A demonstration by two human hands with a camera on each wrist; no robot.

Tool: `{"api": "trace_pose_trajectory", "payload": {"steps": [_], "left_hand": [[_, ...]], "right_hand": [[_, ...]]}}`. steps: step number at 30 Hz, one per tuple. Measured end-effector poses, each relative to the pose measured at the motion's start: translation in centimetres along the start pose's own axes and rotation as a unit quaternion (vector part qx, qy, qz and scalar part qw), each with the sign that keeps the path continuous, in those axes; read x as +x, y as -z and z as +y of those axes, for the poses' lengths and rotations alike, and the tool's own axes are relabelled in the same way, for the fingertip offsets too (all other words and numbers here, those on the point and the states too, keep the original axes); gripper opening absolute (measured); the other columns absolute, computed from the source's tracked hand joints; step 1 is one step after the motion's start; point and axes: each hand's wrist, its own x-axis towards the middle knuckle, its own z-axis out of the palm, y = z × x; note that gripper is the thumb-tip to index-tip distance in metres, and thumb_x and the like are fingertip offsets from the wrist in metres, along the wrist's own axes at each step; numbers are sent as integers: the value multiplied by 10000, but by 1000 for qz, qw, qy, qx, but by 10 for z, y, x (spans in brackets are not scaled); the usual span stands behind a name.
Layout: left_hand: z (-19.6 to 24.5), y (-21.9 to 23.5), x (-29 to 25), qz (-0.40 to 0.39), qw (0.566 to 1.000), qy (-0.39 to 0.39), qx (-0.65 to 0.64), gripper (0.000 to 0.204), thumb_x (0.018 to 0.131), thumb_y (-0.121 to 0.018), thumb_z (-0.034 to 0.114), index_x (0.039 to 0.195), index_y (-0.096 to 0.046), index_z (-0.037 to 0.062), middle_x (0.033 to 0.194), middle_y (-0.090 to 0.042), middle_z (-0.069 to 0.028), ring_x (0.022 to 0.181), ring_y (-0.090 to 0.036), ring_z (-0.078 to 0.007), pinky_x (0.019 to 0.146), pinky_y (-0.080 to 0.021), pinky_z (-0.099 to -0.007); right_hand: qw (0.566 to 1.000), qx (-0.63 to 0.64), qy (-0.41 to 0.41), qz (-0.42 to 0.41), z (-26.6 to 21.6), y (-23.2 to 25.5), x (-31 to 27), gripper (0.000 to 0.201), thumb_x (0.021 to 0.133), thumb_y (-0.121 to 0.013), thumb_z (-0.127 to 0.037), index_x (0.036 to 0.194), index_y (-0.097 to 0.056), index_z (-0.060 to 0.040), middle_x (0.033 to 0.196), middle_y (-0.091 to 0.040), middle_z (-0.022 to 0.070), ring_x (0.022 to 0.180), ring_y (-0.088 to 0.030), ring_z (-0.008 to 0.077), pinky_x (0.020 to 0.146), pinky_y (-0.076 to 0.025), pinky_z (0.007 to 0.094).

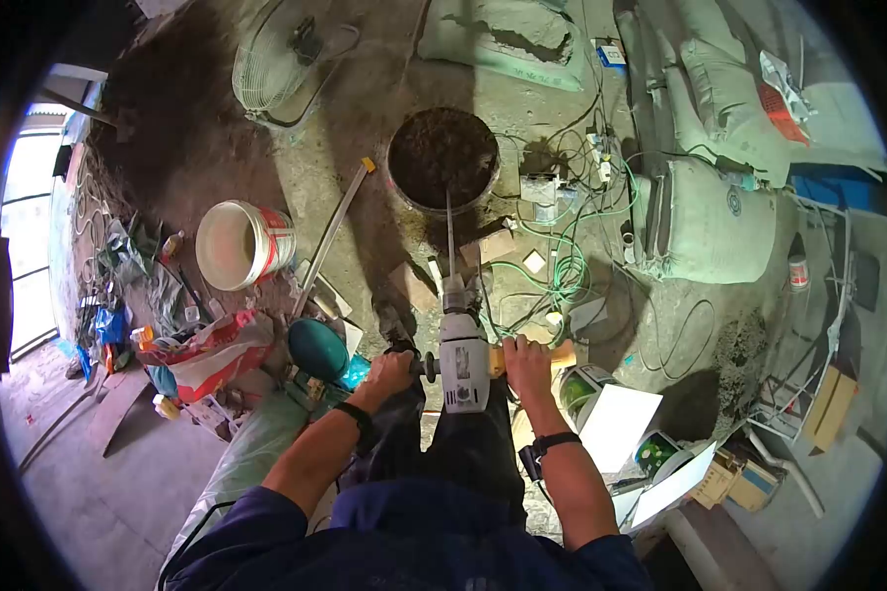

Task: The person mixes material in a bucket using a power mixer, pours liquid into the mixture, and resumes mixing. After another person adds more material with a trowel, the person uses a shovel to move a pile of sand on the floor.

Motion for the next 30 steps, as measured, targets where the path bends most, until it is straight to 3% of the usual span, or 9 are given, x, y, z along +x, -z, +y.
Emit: {"api": "trace_pose_trajectory", "payload": {"steps": [5, 11, 13, 16, 19, 23, 27, 29, 30], "left_hand": [[8, 18, -23, -24, 999, 10, -36, 119, 780, -625, 140, 861, -649, 56, 822, -696, -214, 799, -693, -403, 695, -539, -505], [27, 53, -45, -76, 991, -16, -113, 293, 814, -685, 323, 932, -655, 57, 870, -696, -213, 875, -672, -417, 748, -522, -521], [35, 60, -44, -84, 987, -23, -133, 365, 771, -727, 347, 981, -665, 54, 903, -702, -214, 888, -675, -414, 758, -527, -513], [55, 77, -44, -114, 970, -23, -214, 448, 743, -746, 382, 1033, -663, 50, 915, -709, -185, 912, -684, -371, 796, -532, -459], [75, 88, -39, -91, 963, -26, -253, 473, 755, -746, 399, 1067, -667, 51, 945, -712, -192, 932, -683, -375, 812, -528, -461], [86, 112, -21, -82, 948, 2, -308, 521, 749, -755, 446, 1085, -675, 57, 976, -709, -204, 953, -678, -387, 827, -525, -464], [78, 152, 13, -74, 968, 29, -238, 538, 743, -757, 449, 1089, -681, 43, 974, -708, -212, 961, -676, -391, 823, -525, -468], [72, 168, 32, -66, 975, 46, -209, 532, 738, -761, 441, 1075, -681, 37, 964, -708, -216, 951, -678, -393, 814, -527, -476], [67, 167, 45, -81, 976, 38, -197, 512, 738, -759, 435, 1047, -682, 34, 951, -709, -216, 935, -681, -397, 804, -531, -479]], "right_hand": [[1000, -27, 15, -3, -8, 37, -7, 141, 808, -619, -123, 944, -580, -133, 871, -565, 53, 765, -628, 249, 719, -482, 414], [996, -62, 66, 13, -3, 106, 8, 182, 746, -645, -130, 916, -580, -142, 842, -546, 45, 729, -594, 241, 710, -457, 407], [995, -70, 71, 11, 3, 136, 22, 145, 761, -641, -136, 900, -600, -138, 822, -558, 49, 757, -614, 253, 706, -462, 412], [984, -104, 123, -75, 13, 185, 56, 133, 780, -658, -144, 912, -666, -144, 852, -634, 67, 796, -661, 265, 681, -484, 420], [976, -102, 192, -21, 28, 220, 88, 142, 761, -685, -150, 903, -677, -146, 853, -657, 62, 755, -670, 261, 679, -504, 411], [961, -104, 254, -37, 38, 252, 150, 95, 739, -706, -151, 833, -692, -142, 727, -655, 51, 730, -690, 257, 639, -517, 410], [948, -132, 264, -120, 53, 244, 202, 119, 730, -704, -142, 849, -703, -134, 735, -682, 72, 756, -701, 276, 651, -526, 417], [963, -84, 225, -126, 69, 216, 217, 138, 676, -727, -122, 814, -722, -126, 779, -713, 102, 764, -707, 291, 656, -540, 410], [967, -71, 201, -142, 75, 206, 220, 122, 707, -701, -109, 828, -716, -116, 804, -718, 108, 793, -710, 308, 683, -547, 428]]}}
